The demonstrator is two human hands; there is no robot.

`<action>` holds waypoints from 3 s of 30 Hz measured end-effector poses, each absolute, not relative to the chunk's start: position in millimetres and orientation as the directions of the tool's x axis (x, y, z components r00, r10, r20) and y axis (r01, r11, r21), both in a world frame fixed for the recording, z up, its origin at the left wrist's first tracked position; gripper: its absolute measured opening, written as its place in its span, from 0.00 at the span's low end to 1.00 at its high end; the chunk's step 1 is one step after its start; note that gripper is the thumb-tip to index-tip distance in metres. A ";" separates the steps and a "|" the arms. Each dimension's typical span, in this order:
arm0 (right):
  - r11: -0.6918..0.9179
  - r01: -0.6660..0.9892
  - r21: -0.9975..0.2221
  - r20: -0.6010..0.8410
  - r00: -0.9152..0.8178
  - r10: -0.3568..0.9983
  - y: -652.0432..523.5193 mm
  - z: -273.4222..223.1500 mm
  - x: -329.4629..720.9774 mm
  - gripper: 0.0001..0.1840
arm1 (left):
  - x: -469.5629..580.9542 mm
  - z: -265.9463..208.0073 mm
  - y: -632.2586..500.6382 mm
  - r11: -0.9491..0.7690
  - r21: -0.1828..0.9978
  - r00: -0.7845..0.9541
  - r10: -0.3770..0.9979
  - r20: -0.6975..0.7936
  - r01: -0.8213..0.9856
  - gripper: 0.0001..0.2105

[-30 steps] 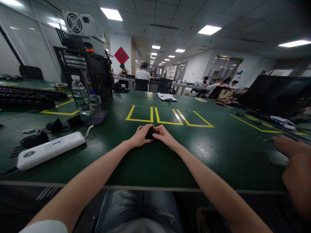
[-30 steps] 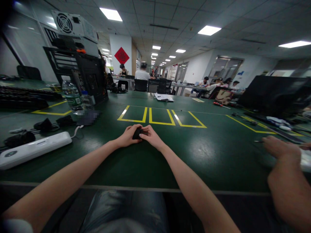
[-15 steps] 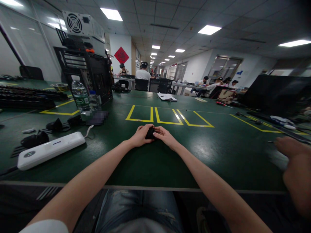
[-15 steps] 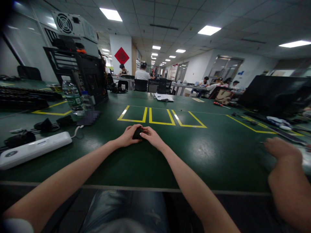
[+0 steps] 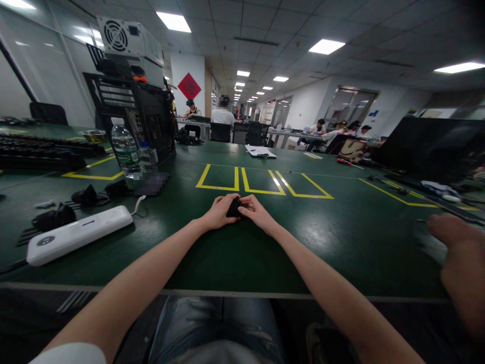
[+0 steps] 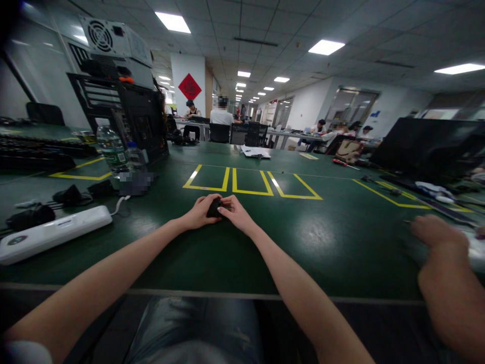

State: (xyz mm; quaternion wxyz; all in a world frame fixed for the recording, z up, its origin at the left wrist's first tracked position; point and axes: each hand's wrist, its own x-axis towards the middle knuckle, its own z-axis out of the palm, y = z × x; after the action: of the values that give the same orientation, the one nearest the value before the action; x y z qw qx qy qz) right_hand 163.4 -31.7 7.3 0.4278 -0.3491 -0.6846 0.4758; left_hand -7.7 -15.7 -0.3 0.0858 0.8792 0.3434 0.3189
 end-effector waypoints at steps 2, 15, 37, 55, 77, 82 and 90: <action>0.287 0.076 -0.955 0.238 -0.380 0.894 -30.1 6.3 163.6 0.16 | -7.5 -0.5 -15.5 -0.747 0.372 0.557 0.661 0.502 0.551 0.30; 0.309 0.048 -0.950 0.262 -0.416 0.871 -32.4 8.2 165.4 0.16 | -8.4 2.1 -17.9 -0.751 0.369 0.566 0.657 0.498 0.548 0.29; 0.316 0.040 -0.948 0.271 -0.420 0.866 -30.9 6.6 165.1 0.16 | -7.8 0.3 -15.9 -0.755 0.352 0.568 0.651 0.504 0.552 0.29; 0.291 0.094 -0.952 0.226 -0.423 0.877 -34.9 11.3 167.2 0.17 | -7.7 4.5 -19.8 -0.741 0.382 0.567 0.669 0.480 0.552 0.28; 0.292 0.059 -0.955 0.244 -0.408 0.880 -31.2 6.5 166.1 0.19 | -7.5 5.0 -20.9 -0.735 0.391 0.561 0.676 0.478 0.554 0.29; 0.306 0.060 -0.950 0.257 -0.405 0.877 -34.5 8.8 166.3 0.14 | -6.8 4.7 -19.9 -0.738 0.390 0.562 0.674 0.480 0.551 0.29; 0.272 0.088 -0.958 0.222 -0.372 0.901 -28.0 4.9 164.8 0.18 | -6.3 3.6 -19.2 -0.735 0.392 0.555 0.676 0.484 0.553 0.30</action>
State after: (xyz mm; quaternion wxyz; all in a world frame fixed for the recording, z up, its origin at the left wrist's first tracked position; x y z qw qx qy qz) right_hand 164.8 -28.0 4.9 0.4242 -0.3661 -0.6753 0.4795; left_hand -6.3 -19.2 3.6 0.0974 0.8765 0.3507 0.3150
